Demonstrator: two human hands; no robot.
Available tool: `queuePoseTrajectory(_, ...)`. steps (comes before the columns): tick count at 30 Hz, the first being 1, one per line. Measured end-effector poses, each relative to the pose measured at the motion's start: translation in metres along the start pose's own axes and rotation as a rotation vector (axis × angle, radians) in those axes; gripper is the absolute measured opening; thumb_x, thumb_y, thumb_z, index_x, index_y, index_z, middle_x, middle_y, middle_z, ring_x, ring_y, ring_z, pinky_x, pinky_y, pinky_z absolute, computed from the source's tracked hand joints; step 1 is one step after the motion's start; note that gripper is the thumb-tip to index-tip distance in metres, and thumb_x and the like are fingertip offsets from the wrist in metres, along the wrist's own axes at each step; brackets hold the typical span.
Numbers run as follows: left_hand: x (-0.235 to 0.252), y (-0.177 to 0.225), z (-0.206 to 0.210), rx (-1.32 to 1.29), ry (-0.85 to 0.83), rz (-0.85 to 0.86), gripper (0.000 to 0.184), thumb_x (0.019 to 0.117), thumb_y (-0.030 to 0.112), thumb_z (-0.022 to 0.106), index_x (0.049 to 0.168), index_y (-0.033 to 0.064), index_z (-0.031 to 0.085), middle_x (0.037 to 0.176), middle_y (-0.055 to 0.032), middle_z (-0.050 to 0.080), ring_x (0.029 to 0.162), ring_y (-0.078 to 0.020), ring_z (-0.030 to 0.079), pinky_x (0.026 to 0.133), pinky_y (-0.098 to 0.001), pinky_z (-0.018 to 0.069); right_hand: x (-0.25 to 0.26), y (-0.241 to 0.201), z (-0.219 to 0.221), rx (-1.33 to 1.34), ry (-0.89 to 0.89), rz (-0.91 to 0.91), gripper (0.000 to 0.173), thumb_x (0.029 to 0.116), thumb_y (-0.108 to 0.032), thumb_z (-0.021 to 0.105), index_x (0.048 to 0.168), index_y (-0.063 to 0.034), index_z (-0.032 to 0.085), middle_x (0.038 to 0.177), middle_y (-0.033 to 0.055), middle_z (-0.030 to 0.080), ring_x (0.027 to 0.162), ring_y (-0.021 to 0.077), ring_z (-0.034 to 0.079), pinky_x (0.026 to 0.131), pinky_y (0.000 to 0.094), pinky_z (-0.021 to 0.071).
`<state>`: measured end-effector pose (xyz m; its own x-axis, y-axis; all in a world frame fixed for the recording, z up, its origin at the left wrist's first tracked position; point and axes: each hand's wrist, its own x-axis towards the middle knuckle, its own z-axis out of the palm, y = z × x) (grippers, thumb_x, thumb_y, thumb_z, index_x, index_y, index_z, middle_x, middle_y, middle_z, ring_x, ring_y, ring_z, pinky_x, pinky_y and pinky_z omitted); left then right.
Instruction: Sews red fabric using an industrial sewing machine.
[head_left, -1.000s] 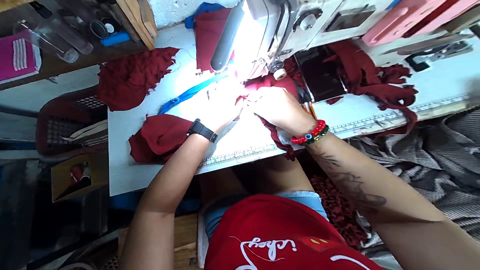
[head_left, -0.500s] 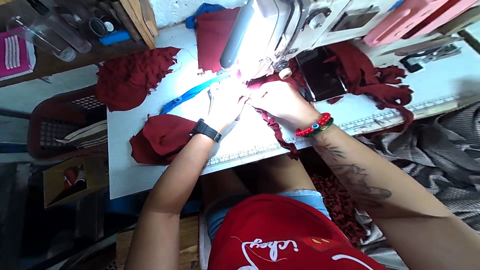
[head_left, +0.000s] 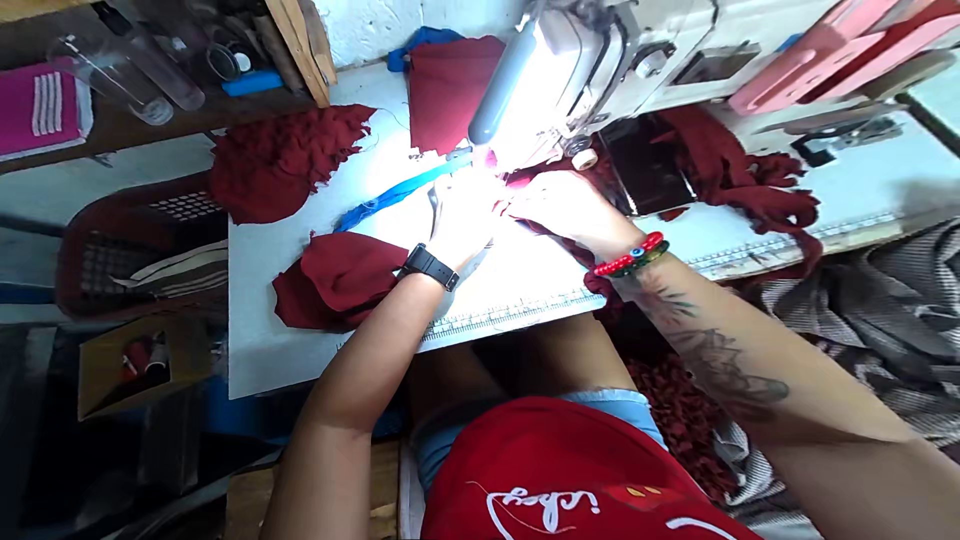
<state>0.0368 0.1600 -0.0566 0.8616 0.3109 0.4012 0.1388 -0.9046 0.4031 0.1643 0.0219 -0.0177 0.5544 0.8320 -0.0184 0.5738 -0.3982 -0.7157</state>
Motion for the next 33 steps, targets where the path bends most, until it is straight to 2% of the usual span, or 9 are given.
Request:
queuePoseTrajectory(6, -0.001, 0.002, -0.002, 0.055, -0.004, -0.036, 0.020, 0.1011, 0.029, 0.060, 0.104, 0.0185, 0.077, 0.116, -0.0032, 0.072, 0.116, -0.0227, 0.063, 0.106, -0.0552, 0.0358, -0.025, -0.006, 0.025, -0.389, 0.183, -0.237, 0.015, 0.0984, -0.014, 0.060, 0.108, -0.0040, 0.063, 0.098, 0.0183, 0.066, 0.089, 0.0375, 0.069, 0.069, 0.0577, 0.0535)
queuePoseTrajectory(9, -0.001, -0.002, -0.005, -0.004, -0.023, -0.024, 0.020, 0.1009, 0.027, 0.060, 0.106, 0.0176, 0.078, 0.119, -0.0038, 0.072, 0.118, -0.0230, 0.063, 0.106, -0.0544, 0.0396, -0.054, -0.014, 0.032, -0.443, 0.171, -0.365, 0.018, 0.0986, -0.005, 0.057, 0.114, 0.0005, 0.067, 0.112, 0.0215, 0.064, 0.090, 0.0377, 0.068, 0.070, 0.0550, 0.0564)
queuePoseTrajectory(13, -0.002, 0.003, -0.012, -0.023, -0.007, -0.063, 0.021, 0.0995, 0.025, 0.057, 0.104, 0.0158, 0.076, 0.117, -0.0038, 0.072, 0.117, -0.0218, 0.062, 0.105, -0.0529, 0.0368, -0.066, -0.013, 0.038, -0.462, 0.135, -0.344, 0.029, 0.1036, -0.017, 0.054, 0.122, -0.0014, 0.071, 0.115, 0.0216, 0.064, 0.090, 0.0357, 0.069, 0.070, 0.0506, 0.0580)
queuePoseTrajectory(16, -0.003, 0.005, -0.010, -0.026, 0.111, 0.028, 0.021, 0.0988, 0.026, 0.059, 0.103, 0.0184, 0.078, 0.106, -0.0021, 0.073, 0.106, -0.0217, 0.062, 0.097, -0.0489, 0.0370, -0.064, -0.014, 0.032, -0.389, 0.112, -0.307, 0.018, 0.1010, -0.010, 0.058, 0.104, 0.0009, 0.071, 0.106, 0.0190, 0.064, 0.094, 0.0343, 0.067, 0.076, 0.0504, 0.0575)
queuePoseTrajectory(19, -0.005, 0.004, -0.005, 0.027, 0.012, 0.005, 0.024, 0.1014, 0.033, 0.058, 0.102, 0.0186, 0.077, 0.118, -0.0033, 0.071, 0.121, -0.0232, 0.061, 0.107, -0.0544, 0.0364, -0.066, -0.019, 0.028, -0.336, 0.078, -0.311, 0.015, 0.0988, -0.008, 0.060, 0.099, -0.0002, 0.073, 0.103, 0.0175, 0.068, 0.097, 0.0328, 0.069, 0.081, 0.0509, 0.0579)
queuePoseTrajectory(23, -0.004, 0.002, -0.008, 0.011, -0.055, -0.042, 0.025, 0.1020, 0.030, 0.058, 0.103, 0.0142, 0.077, 0.122, -0.0060, 0.070, 0.124, -0.0251, 0.060, 0.108, -0.0508, 0.0409, -0.065, -0.015, 0.016, -0.264, 0.026, -0.214, 0.021, 0.1034, -0.021, 0.056, 0.097, -0.0095, 0.073, 0.079, 0.0091, 0.068, 0.071, 0.0269, 0.068, 0.060, 0.0513, 0.0525)
queuePoseTrajectory(27, -0.003, 0.000, -0.007, 0.018, -0.057, -0.053, 0.025, 0.1023, 0.033, 0.058, 0.105, 0.0161, 0.077, 0.123, -0.0037, 0.070, 0.124, -0.0235, 0.060, 0.108, -0.0501, 0.0416, -0.068, -0.012, 0.009, -0.050, 0.003, -0.048, 0.028, 0.1059, -0.036, 0.057, 0.122, -0.0142, 0.063, 0.069, 0.0035, 0.064, 0.053, 0.0167, 0.061, 0.049, 0.0389, 0.0529)
queuePoseTrajectory(29, -0.003, 0.001, -0.007, 0.011, -0.070, -0.076, 0.024, 0.1015, 0.032, 0.058, 0.103, 0.0169, 0.077, 0.123, -0.0028, 0.070, 0.124, -0.0232, 0.059, 0.109, -0.0520, 0.0380, -0.066, -0.014, 0.010, 0.013, 0.040, -0.023, 0.027, 0.1082, -0.036, 0.052, 0.114, -0.0129, 0.065, 0.061, 0.0028, 0.059, 0.045, 0.0149, 0.056, 0.042, 0.0357, 0.0488)
queuePoseTrajectory(33, -0.003, -0.001, -0.004, 0.001, -0.037, -0.054, 0.024, 0.1011, 0.031, 0.058, 0.100, 0.0151, 0.077, 0.119, -0.0040, 0.071, 0.121, -0.0234, 0.061, 0.107, -0.0494, 0.0416, -0.039, -0.009, 0.015, -0.163, 0.058, -0.093, 0.021, 0.0986, -0.030, 0.066, 0.095, -0.0096, 0.069, 0.082, 0.0091, 0.066, 0.075, 0.0262, 0.066, 0.064, 0.0524, 0.0523)
